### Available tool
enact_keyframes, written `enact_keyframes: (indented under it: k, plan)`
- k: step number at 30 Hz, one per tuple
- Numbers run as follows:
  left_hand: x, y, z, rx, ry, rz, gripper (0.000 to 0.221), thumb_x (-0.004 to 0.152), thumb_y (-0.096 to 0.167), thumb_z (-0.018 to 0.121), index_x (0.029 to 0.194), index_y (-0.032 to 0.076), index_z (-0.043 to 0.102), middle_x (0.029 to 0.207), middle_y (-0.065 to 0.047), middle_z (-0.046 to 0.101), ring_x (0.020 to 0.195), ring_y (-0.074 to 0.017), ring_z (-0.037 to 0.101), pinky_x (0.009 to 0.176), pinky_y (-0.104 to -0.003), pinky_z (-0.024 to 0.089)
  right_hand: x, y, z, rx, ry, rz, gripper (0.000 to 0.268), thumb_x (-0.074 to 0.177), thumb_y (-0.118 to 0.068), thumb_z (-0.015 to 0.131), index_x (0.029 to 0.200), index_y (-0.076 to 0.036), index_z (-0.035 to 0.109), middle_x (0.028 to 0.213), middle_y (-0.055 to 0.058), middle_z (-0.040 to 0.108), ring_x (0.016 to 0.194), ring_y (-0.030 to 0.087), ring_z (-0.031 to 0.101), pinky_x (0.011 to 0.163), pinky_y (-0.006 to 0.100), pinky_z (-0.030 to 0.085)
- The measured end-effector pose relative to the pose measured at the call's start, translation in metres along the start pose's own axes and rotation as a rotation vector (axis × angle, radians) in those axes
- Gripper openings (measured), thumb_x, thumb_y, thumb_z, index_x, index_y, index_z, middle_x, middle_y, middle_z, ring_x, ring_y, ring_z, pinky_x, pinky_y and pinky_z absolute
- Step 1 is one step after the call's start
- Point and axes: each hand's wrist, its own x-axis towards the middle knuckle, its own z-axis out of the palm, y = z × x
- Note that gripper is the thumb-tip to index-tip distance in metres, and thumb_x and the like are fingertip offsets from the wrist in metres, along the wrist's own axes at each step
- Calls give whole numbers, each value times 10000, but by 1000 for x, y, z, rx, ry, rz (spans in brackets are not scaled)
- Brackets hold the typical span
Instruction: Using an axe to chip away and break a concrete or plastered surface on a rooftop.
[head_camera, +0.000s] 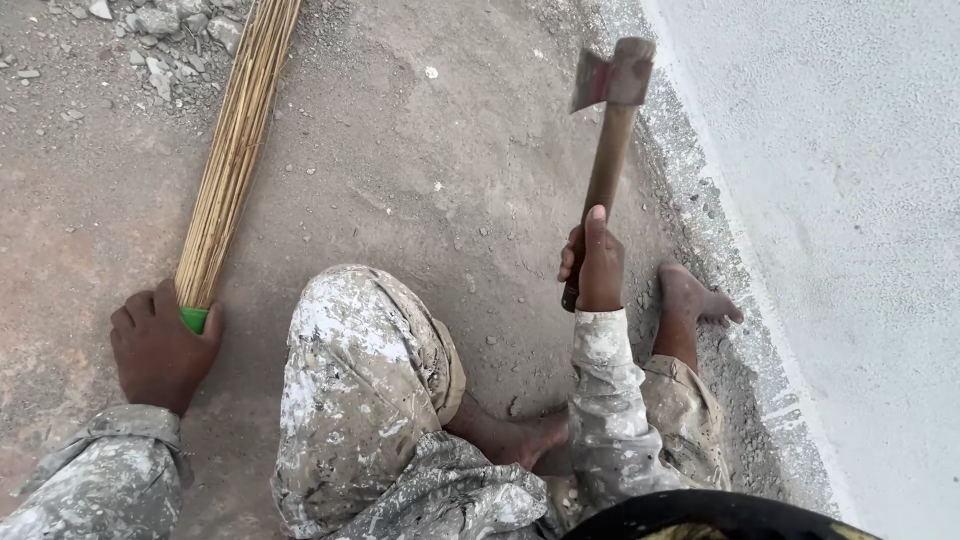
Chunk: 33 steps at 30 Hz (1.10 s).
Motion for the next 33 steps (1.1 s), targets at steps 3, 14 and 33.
enact_keyframes:
  k: [3,14,33]
  plan:
    - [-2,1,-1,-7,0,-5,719,1003,508,646,1468,-23,503,1313,-268,524,1232,-427,512,1041,-552,446,-6,-116,-31,162,104,-512,751,973,-825,501,903,-77,520,637,30,482,522,173,525,500,337,509]
    - [-3,2,1,-2,-12,-33,739,985,517,647,1508,11,518,1350,-254,533,1249,-419,511,1059,-547,442,42,98,56,74,107,-228,656,953,-719,535,765,-90,521,527,18,481,408,155,498,384,321,461]
    - [-1,3,-1,-29,-12,-30,707,990,508,644,1464,0,512,1322,-268,530,1255,-438,505,1049,-573,435,67,-126,-4,508,205,-1094,730,959,-800,347,880,-90,497,561,26,428,377,136,464,337,272,452]
